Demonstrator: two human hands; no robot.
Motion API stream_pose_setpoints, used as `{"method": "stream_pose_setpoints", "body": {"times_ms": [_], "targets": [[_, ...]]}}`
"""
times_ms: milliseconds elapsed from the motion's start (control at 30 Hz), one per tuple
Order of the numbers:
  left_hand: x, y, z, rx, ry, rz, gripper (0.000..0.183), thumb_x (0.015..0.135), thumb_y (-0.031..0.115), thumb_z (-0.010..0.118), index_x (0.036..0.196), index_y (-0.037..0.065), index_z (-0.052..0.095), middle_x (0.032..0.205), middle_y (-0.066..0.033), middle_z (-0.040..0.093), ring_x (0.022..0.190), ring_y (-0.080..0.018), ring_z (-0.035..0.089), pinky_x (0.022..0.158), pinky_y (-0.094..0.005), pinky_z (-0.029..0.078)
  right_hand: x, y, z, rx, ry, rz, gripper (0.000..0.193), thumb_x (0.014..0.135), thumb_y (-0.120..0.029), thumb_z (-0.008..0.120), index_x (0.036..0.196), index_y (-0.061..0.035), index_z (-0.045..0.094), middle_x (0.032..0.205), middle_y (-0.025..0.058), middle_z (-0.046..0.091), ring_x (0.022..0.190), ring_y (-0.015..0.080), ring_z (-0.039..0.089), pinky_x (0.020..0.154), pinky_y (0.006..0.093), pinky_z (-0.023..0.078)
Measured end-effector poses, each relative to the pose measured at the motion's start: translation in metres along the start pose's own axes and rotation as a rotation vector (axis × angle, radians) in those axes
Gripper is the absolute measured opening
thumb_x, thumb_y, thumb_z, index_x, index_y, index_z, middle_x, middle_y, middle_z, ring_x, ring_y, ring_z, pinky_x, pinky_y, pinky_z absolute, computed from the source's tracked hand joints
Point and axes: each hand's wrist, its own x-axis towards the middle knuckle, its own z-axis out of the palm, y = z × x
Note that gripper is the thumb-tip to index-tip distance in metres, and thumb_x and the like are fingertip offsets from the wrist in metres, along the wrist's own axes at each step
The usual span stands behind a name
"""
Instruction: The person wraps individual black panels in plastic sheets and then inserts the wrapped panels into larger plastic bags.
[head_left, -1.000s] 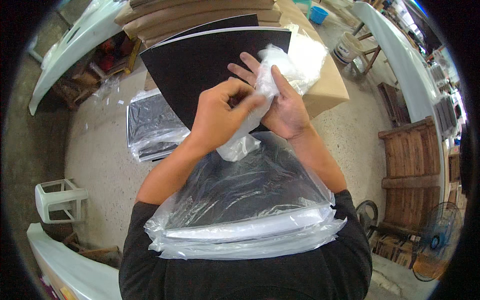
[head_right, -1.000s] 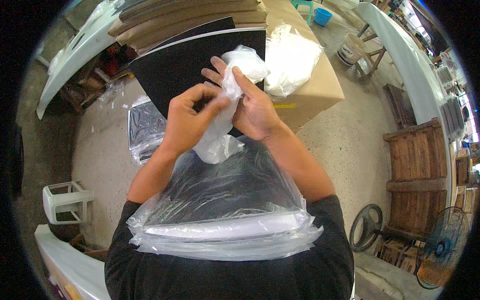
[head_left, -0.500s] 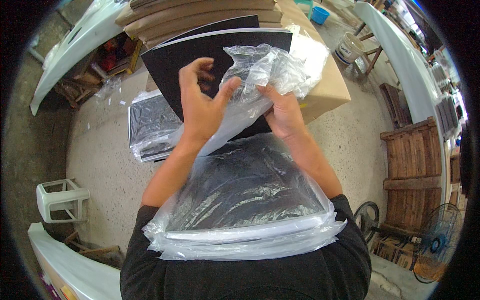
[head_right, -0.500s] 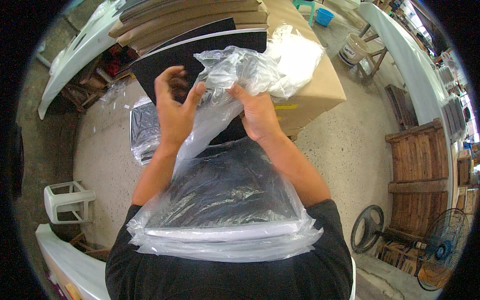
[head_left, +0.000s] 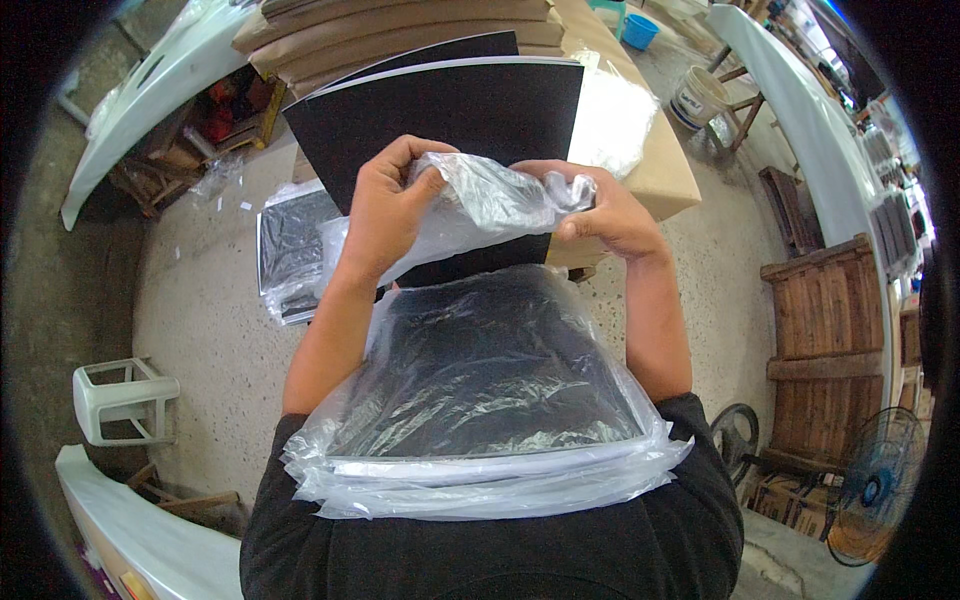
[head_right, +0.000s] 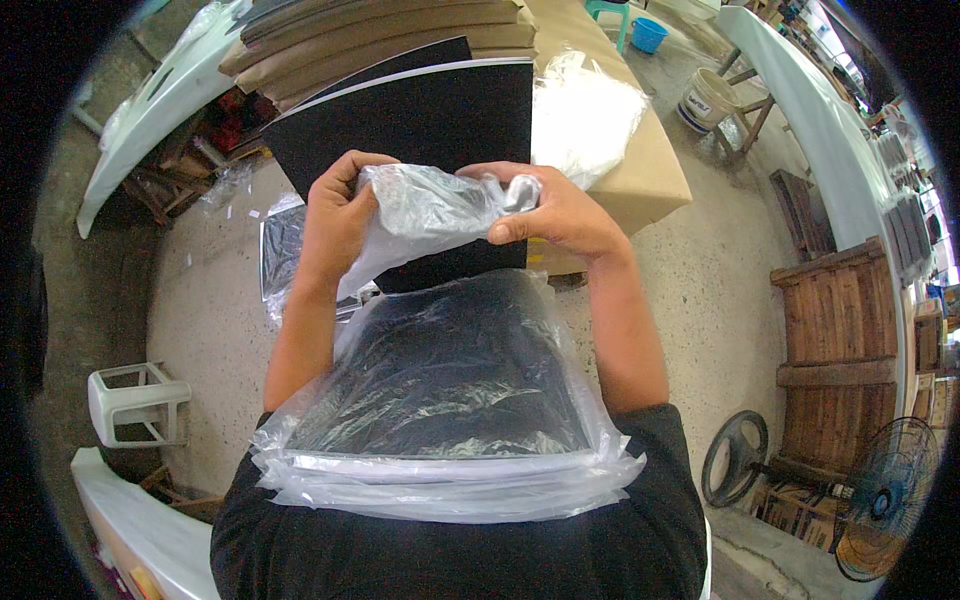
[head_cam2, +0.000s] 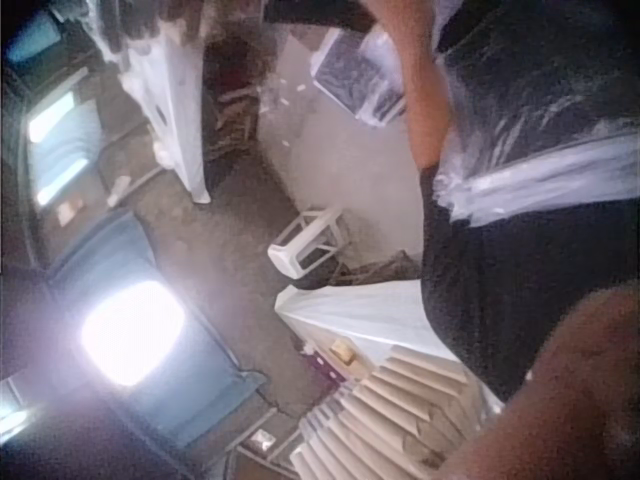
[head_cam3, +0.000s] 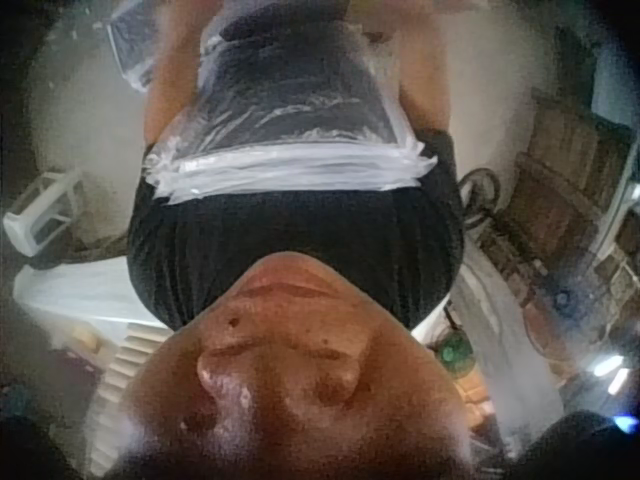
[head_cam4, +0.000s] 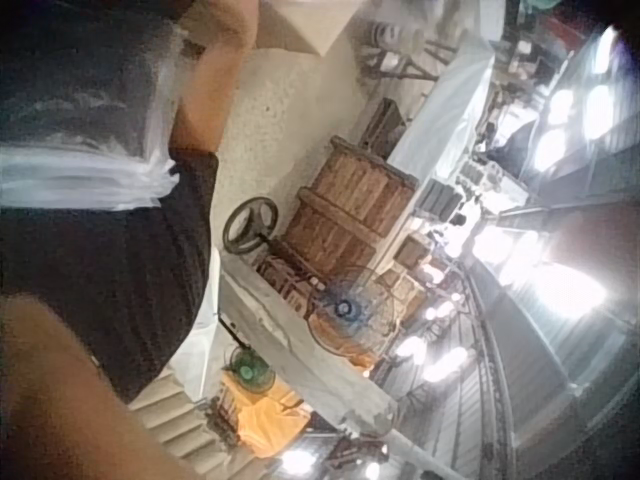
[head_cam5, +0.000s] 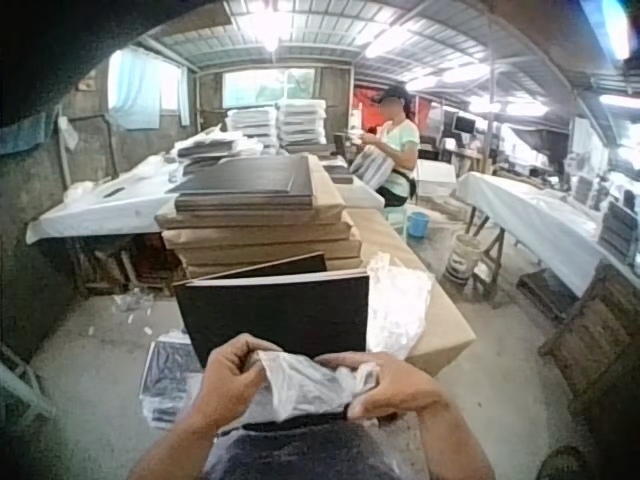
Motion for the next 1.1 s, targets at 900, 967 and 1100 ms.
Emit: {"method": "stream_pose_setpoints", "body": {"times_ms": [900,967,1100], "targets": [[0.017,-0.002,-0.045,-0.246,0.492,0.099,0.026,0.075,0.018,0.064,0.093,0.001,0.056,0.084,-0.0070,0.058,0.075,-0.0137,0.054,0.067,-0.0238,0.043,-0.016,0.024,-0.022,0.487,0.772,-0.025,0.021,0.075,-0.021,0.064,0.087,-0.0052,0.058,0.076,0.0015,0.057,0.069,0.0110,0.053,0.064,0.0231,0.042],[0.015,0.009,-0.042,-0.211,0.597,0.210,0.023,0.074,0.015,0.065,0.091,0.001,0.056,0.082,-0.0064,0.058,0.074,-0.0144,0.054,0.066,-0.0250,0.043,-0.008,0.025,-0.005,0.051,1.184,-0.361,0.023,0.075,-0.021,0.064,0.089,-0.0035,0.057,0.080,0.0029,0.057,0.071,0.0126,0.053,0.066,0.0242,0.042],[-0.011,0.019,-0.012,0.695,0.800,0.594,0.017,0.073,0.011,0.063,0.083,0.001,0.053,0.075,-0.0088,0.055,0.069,-0.0233,0.054,0.062,-0.0317,0.043,-0.007,-0.002,0.055,-0.258,0.517,-0.443,0.036,0.074,-0.023,0.065,0.097,0.0007,0.052,0.094,0.0074,0.055,0.086,0.0139,0.052,0.077,0.0268,0.041]]}}
